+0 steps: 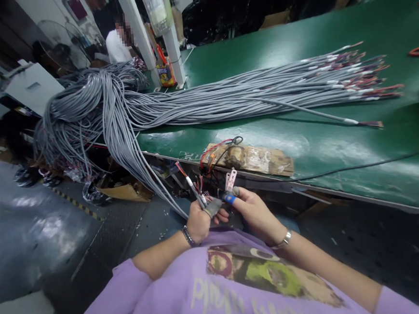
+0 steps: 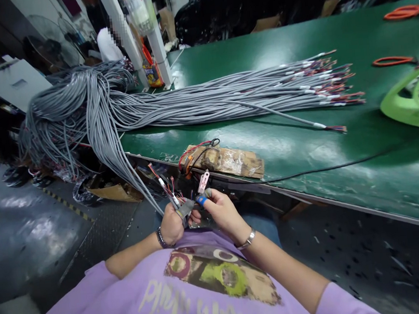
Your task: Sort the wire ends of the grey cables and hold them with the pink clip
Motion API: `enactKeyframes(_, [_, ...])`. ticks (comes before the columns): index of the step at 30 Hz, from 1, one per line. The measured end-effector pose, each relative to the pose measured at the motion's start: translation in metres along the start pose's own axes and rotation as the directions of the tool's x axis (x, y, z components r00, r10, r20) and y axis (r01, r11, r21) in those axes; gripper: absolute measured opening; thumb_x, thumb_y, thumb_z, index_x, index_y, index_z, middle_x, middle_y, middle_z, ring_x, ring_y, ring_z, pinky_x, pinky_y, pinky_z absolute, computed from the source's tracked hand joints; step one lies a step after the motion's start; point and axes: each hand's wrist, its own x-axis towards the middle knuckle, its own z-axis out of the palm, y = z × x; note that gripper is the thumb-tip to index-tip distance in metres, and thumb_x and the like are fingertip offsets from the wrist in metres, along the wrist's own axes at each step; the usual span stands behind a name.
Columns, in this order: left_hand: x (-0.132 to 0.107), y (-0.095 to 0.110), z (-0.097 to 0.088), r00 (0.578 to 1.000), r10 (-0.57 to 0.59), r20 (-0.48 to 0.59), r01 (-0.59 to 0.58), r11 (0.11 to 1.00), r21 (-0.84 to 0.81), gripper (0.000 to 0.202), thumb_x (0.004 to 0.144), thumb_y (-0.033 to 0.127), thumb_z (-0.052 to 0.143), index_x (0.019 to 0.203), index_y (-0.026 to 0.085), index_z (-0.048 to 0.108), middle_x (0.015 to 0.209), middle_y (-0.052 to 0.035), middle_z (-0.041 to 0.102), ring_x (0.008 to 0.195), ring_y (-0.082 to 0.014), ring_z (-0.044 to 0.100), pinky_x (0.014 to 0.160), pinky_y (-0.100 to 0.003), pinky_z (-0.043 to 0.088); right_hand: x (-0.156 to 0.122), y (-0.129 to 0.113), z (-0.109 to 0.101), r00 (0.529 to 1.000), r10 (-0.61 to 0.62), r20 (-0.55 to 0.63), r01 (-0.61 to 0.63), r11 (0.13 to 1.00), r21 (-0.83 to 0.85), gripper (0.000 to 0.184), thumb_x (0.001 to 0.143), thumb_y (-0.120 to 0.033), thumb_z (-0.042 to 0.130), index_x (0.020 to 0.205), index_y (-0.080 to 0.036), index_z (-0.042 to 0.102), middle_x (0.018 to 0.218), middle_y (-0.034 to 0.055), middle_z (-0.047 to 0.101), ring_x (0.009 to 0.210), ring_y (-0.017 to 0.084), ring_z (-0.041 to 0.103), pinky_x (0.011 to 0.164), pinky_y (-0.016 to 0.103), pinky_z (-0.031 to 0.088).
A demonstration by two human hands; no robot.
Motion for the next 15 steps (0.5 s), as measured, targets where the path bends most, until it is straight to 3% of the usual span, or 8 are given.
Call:
enactKeyframes(3, [-0.0003, 0.0002, 0.0024, 1.000, -0.028, -0.013, 0.027, 0.999, -0.029, 0.056, 0.056, 0.069, 0.073, 0.064, 0.017, 0.054, 0.050, -0.0043, 0.063, 0.041, -0.0146, 0.059, 0.038, -0.021, 0.034, -0.0001, -0.0047, 0.0024, 1.000, 0.025, 0.008, -0.026, 0.998, 0.059, 0.035, 0.076, -0.050, 0.071, 0.075, -0.023, 0.049, 0.048, -0.0054, 0.054, 0.045, 0.014, 0.053, 0.052, 0.031, 0.046])
enactKeyframes(9, [-0.0052, 0.0007, 0.0000, 0.999, -0.016, 0.050, 0.014, 1.000, 0.028, 0.057, 0.060, 0.071, 0.071, 0.064, 0.016, 0.055, 0.050, -0.0041, 0.063, 0.041, -0.0137, 0.058, 0.040, -0.022, 0.036, 0.0024, -0.0111, 0.0017, 0.995, 0.046, 0.085, -0.043, 0.998, -0.036, 0.042, 0.070, -0.056, 0.075, 0.072, -0.021, 0.051, 0.045, -0.0049, 0.055, 0.042, 0.014, 0.054, 0.048, 0.029, 0.044])
enactKeyframes(15, [-0.0053, 0.0045, -0.0041, 0.982, -0.072, 0.174, 0.040, 0.982, 0.182, 0.054, 0.061, 0.066, 0.074, 0.062, 0.015, 0.058, 0.050, -0.0048, 0.063, 0.044, -0.0134, 0.058, 0.042, -0.022, 0.039, 0.0050, -0.0035, -0.0060, 1.000, 0.024, 0.019, -0.018, 0.964, -0.266, 0.040, 0.069, -0.055, 0.074, 0.071, -0.021, 0.054, 0.050, -0.0032, 0.057, 0.041, 0.013, 0.051, 0.045, 0.028, 0.041])
